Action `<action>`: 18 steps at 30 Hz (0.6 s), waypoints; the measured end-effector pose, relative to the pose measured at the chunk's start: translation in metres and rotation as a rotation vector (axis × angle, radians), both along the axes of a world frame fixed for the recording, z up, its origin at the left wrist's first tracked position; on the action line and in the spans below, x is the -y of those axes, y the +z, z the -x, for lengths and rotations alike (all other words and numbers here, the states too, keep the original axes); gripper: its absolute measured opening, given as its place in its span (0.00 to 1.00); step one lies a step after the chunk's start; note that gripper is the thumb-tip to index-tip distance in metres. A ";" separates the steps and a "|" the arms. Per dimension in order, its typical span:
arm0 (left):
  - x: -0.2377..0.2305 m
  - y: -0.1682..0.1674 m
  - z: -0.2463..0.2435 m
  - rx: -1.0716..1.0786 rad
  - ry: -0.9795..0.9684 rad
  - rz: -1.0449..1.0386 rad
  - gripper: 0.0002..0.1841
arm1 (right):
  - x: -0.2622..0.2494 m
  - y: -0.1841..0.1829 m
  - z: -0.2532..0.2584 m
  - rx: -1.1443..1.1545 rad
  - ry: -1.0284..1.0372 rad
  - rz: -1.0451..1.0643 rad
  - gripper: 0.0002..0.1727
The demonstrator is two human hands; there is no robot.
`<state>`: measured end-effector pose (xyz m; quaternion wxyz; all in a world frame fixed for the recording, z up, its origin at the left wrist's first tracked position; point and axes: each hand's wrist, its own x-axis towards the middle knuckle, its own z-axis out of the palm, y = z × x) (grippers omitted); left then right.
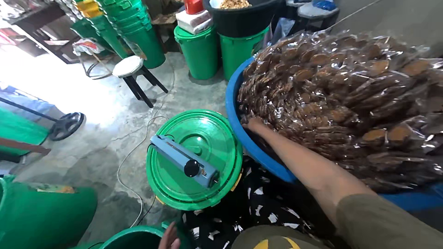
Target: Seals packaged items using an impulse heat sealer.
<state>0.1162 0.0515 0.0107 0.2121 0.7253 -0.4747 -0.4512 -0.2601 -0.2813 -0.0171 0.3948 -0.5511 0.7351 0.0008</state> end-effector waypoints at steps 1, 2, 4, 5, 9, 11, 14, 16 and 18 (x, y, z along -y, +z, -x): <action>0.017 0.004 0.018 -0.073 -0.087 0.059 0.27 | -0.005 0.000 0.008 0.074 0.009 0.019 0.31; 0.032 0.009 0.037 -0.162 -0.157 0.122 0.25 | -0.017 0.009 0.014 0.156 0.003 0.064 0.30; 0.060 0.016 0.074 -0.408 -0.268 0.210 0.26 | -0.052 0.037 0.017 0.272 -0.018 0.260 0.27; 0.072 0.016 0.092 -0.577 -0.304 0.218 0.32 | -0.074 0.054 0.014 0.293 -0.005 0.398 0.28; 0.107 0.007 0.149 -1.290 -0.161 -0.024 0.52 | -0.162 0.064 -0.027 0.392 0.253 0.858 0.24; 0.109 0.002 0.162 -1.374 0.149 -0.112 0.31 | -0.190 0.051 -0.048 0.457 0.465 0.766 0.27; 0.104 -0.015 0.154 -1.197 0.469 0.019 0.19 | -0.210 0.043 -0.065 0.683 0.484 0.334 0.40; 0.093 -0.030 0.134 -0.931 0.357 0.224 0.28 | -0.211 0.044 -0.080 0.950 0.145 0.008 0.28; 0.086 -0.031 0.118 -0.751 0.320 0.273 0.33 | -0.197 0.044 -0.102 0.971 -0.151 -0.196 0.11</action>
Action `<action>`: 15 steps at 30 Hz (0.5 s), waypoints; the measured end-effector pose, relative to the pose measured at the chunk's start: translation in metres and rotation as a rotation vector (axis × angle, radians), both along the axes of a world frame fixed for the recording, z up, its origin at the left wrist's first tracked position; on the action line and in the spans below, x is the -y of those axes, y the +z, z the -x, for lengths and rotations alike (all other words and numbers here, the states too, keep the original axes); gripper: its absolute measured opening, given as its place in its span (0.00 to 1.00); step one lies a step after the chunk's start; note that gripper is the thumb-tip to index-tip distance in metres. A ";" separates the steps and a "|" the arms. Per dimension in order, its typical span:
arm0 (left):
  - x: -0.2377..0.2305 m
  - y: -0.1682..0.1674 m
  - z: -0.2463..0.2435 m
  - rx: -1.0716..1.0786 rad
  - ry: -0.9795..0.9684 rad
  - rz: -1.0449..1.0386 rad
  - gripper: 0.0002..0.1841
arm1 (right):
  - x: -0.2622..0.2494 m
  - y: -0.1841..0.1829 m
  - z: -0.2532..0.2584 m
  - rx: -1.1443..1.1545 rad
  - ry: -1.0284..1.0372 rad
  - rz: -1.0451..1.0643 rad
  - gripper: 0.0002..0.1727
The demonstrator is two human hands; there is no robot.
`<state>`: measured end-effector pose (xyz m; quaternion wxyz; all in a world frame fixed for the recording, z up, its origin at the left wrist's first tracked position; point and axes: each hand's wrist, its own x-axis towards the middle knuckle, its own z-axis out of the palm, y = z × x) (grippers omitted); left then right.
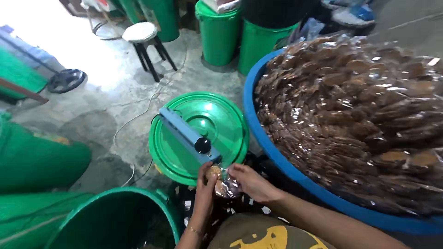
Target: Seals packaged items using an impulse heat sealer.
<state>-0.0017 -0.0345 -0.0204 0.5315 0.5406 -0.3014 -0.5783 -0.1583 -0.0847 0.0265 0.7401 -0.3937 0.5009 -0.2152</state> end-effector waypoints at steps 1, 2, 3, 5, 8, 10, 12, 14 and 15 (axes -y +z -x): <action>0.000 0.003 -0.007 0.049 0.002 -0.017 0.31 | 0.011 -0.003 -0.011 -0.064 -0.004 0.001 0.09; 0.003 0.005 -0.012 0.091 0.025 -0.031 0.29 | 0.025 -0.005 -0.023 -0.155 0.031 0.081 0.11; 0.010 0.006 -0.018 0.138 0.077 -0.029 0.28 | 0.039 -0.007 -0.036 -0.265 0.099 0.224 0.13; 0.027 -0.001 -0.029 0.277 0.198 0.019 0.28 | 0.063 -0.005 -0.062 -0.462 0.214 0.491 0.16; 0.055 -0.014 -0.044 0.476 0.328 0.054 0.29 | 0.087 -0.021 -0.084 -0.592 0.317 0.769 0.23; 0.069 -0.016 -0.049 0.481 0.356 0.019 0.29 | 0.106 -0.025 -0.093 -0.671 0.366 0.795 0.22; 0.080 -0.011 -0.054 0.467 0.374 -0.002 0.28 | 0.130 -0.007 -0.097 -0.652 0.337 0.715 0.21; 0.087 -0.008 -0.062 0.453 0.381 -0.016 0.28 | 0.142 0.025 -0.096 -0.517 0.343 0.603 0.22; 0.091 -0.008 -0.066 0.445 0.385 -0.021 0.28 | 0.140 0.041 -0.095 -0.461 0.428 0.602 0.23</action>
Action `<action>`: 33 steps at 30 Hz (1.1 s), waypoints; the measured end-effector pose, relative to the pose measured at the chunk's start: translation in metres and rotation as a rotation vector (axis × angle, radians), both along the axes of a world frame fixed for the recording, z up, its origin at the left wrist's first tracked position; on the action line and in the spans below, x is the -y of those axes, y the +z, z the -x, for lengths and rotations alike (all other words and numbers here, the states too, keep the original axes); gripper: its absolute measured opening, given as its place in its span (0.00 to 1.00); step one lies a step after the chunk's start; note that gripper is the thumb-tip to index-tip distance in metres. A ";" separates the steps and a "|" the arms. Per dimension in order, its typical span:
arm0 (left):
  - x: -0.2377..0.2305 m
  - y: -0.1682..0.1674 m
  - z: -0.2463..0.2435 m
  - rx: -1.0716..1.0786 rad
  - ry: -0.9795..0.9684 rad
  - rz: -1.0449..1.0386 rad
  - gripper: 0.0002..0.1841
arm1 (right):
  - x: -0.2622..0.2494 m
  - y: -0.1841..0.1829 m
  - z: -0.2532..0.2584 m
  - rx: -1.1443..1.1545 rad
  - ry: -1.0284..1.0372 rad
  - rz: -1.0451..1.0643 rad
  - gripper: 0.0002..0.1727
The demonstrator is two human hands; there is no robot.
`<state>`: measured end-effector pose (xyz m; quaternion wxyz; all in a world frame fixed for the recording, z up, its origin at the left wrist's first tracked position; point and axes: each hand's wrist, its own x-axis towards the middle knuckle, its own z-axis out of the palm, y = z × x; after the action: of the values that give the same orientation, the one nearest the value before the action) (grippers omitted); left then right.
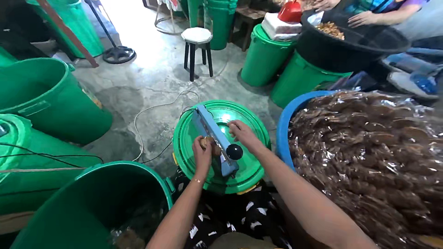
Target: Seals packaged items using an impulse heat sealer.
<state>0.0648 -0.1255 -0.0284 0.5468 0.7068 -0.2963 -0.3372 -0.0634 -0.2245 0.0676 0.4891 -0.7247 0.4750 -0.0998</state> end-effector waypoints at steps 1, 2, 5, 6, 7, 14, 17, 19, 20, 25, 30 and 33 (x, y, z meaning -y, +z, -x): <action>0.004 -0.001 -0.003 -0.005 0.007 0.001 0.28 | -0.005 0.013 0.000 -0.051 0.147 0.014 0.25; 0.007 -0.002 -0.005 -0.004 0.017 -0.003 0.28 | -0.014 0.020 -0.002 -0.164 0.298 0.073 0.29; 0.014 0.000 -0.014 0.019 0.015 -0.039 0.30 | -0.047 0.017 -0.015 -0.529 0.440 0.190 0.45; 0.016 -0.001 -0.017 0.029 0.003 -0.054 0.31 | -0.053 0.010 -0.018 -0.574 0.409 0.194 0.47; 0.017 -0.004 -0.020 0.028 -0.010 -0.062 0.31 | -0.056 0.003 -0.019 -0.585 0.372 0.215 0.46; 0.015 -0.023 -0.038 -0.319 0.125 -0.023 0.27 | -0.066 -0.029 -0.004 -0.380 0.271 0.378 0.35; 0.018 -0.023 -0.043 -0.479 0.094 -0.017 0.21 | -0.064 -0.030 -0.001 -0.325 0.250 0.365 0.35; 0.017 -0.017 -0.040 -0.553 0.059 -0.027 0.21 | -0.062 -0.031 0.003 -0.284 0.236 0.368 0.36; 0.016 -0.014 -0.038 -0.570 0.024 -0.025 0.23 | -0.061 -0.032 0.004 -0.271 0.233 0.365 0.36; 0.021 0.003 -0.027 -0.285 -0.233 -0.018 0.21 | -0.061 -0.033 0.002 -0.183 0.280 0.537 0.30; -0.022 0.004 -0.043 0.017 -0.312 0.150 0.34 | -0.070 -0.027 0.032 0.225 0.280 1.017 0.16; -0.093 0.018 -0.072 -0.176 -0.336 0.026 0.31 | -0.058 -0.016 0.098 0.191 0.098 0.808 0.16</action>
<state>0.1365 -0.0322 -0.0108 0.5157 0.6080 -0.3655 -0.4803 -0.1613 -0.1664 0.0512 0.2115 -0.8674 0.3153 -0.3216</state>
